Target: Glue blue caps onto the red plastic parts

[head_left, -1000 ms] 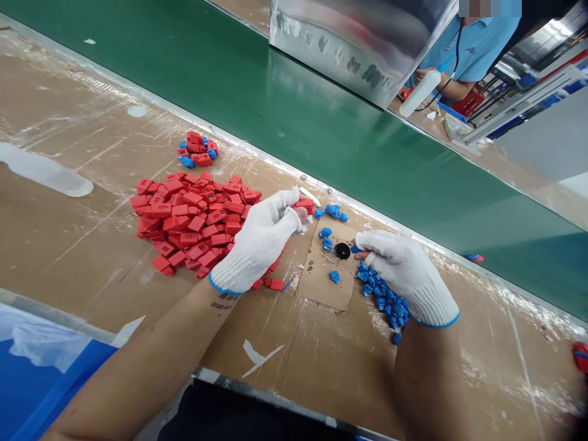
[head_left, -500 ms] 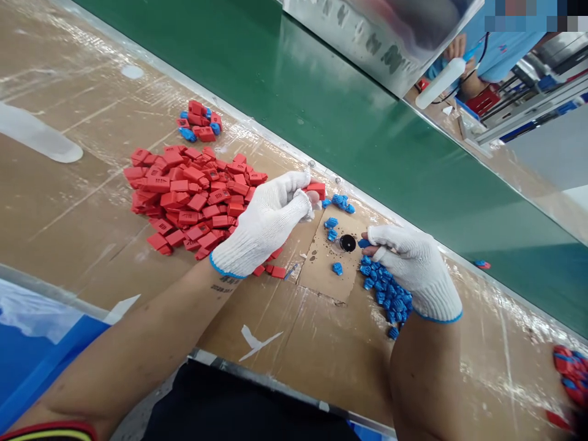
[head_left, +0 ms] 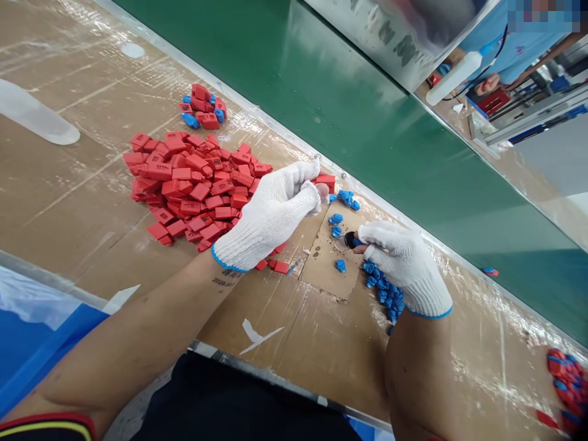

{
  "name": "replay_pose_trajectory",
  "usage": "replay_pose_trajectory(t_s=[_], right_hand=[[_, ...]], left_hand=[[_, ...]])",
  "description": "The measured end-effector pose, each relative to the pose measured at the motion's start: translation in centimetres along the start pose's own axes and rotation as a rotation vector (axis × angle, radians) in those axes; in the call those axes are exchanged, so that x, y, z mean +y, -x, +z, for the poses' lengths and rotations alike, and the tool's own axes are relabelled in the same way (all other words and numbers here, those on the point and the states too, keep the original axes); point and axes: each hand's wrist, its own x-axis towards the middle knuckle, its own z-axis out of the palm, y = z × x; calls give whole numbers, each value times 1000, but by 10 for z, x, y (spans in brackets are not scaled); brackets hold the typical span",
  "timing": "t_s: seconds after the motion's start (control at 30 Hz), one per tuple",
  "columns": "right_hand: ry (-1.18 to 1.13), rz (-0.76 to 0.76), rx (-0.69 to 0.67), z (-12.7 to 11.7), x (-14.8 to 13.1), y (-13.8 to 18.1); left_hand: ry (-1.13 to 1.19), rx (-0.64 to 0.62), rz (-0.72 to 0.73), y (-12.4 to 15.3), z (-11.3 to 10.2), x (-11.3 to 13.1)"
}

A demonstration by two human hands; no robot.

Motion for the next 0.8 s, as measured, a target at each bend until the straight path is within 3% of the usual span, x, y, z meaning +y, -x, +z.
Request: replay_pose_trajectory(t_s=[0.8], right_hand=[[-31,-98,9,-2,10,1]], left_hand=[[-42,4,37,2,1,6]])
